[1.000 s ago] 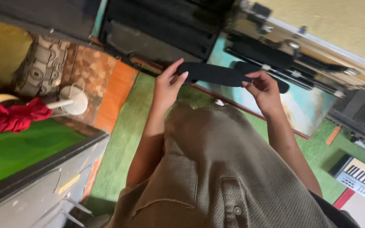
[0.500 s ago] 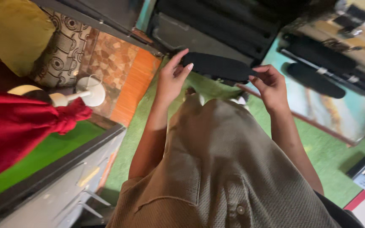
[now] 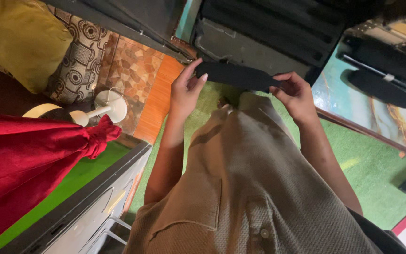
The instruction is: The person picks up several black foam-covered microphone stands and places them one by one into the fitted compartments of a black hard-shell carrying case. They then close the case, secure the latches, and move it aside.
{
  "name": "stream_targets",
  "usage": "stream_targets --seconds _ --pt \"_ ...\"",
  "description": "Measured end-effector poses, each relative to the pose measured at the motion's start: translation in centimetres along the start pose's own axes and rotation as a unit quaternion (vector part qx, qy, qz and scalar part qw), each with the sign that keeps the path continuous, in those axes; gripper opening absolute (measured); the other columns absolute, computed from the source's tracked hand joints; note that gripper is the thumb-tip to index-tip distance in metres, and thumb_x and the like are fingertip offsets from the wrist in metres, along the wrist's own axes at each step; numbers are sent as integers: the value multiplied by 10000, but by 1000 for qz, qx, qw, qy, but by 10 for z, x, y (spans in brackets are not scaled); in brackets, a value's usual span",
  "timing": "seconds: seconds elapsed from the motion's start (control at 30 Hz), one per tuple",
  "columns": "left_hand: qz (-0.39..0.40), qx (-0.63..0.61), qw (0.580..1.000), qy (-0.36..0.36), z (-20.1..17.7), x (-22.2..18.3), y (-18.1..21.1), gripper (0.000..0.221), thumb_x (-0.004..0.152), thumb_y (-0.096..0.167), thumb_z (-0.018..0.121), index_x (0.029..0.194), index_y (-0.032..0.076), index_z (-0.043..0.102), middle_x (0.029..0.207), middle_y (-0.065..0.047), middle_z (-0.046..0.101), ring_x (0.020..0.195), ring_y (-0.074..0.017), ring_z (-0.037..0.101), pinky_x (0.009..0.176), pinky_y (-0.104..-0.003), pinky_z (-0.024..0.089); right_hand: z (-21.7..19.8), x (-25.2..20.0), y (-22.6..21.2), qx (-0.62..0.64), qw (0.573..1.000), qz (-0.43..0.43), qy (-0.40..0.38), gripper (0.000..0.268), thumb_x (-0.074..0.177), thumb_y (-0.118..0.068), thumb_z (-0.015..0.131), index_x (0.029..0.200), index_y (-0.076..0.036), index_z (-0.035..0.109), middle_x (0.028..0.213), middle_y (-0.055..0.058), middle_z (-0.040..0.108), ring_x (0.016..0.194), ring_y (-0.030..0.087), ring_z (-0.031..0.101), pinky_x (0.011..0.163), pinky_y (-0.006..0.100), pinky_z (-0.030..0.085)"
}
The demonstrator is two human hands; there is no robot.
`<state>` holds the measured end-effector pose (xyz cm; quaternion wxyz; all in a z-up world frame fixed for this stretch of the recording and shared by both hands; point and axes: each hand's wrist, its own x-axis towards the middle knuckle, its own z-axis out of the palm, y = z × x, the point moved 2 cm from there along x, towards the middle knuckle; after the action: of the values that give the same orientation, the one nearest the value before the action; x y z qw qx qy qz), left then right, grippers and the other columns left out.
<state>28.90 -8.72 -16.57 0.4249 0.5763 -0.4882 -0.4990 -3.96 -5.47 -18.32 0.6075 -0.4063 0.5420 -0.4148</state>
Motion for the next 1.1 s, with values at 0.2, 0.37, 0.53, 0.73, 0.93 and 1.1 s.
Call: stream_targets --seconds 0.2,0.37,0.53,0.73,0.93,1.1 --pt "25 26 999 -4 0 20 -7 449 982 99 751 1408 69 610 1044 82 664 718 -11 430 653 -188 429 -5 24 12 -29 1000 -2 -10 259 945 66 694 1167 -38 607 1111 20 688 1061 93 657 921 265 537" --pt "44 79 996 -25 14 46 0 429 978 124 772 1388 100 648 935 -11 684 807 -50 588 756 -223 526 -18 52 13 -4 1000 -3 -10 218 968 69 682 1138 -35 593 1087 15 681 1046 98 661 936 269 541" --pt "113 113 982 -96 29 65 5 360 1017 101 721 1370 80 650 1301 -121 718 1175 -207 696 956 -310 541 -34 48 10 -5 1000 -15 3 272 942 69 678 1175 -47 599 1100 -30 633 1033 82 619 940 271 532" --pt "150 176 955 -186 44 106 9 355 963 91 747 1309 67 670 1432 -138 620 1255 -290 658 956 -353 574 -37 48 12 -28 996 35 74 252 905 44 687 1144 -30 650 1082 -13 694 1042 98 677 925 264 548" --pt "193 213 918 -272 40 152 9 398 924 111 777 1297 60 648 1319 -136 680 1229 -335 658 999 -402 544 -16 55 33 -24 982 61 175 224 947 -15 749 1152 -4 660 1067 24 692 1001 86 649 865 248 521" --pt "277 390 835 -272 31 174 -4 401 875 232 801 1244 119 696 1199 -34 720 1085 -297 615 913 -449 445 7 67 62 45 973 65 218 334 925 -34 706 1247 -44 620 1035 16 676 868 67 586 743 251 491"
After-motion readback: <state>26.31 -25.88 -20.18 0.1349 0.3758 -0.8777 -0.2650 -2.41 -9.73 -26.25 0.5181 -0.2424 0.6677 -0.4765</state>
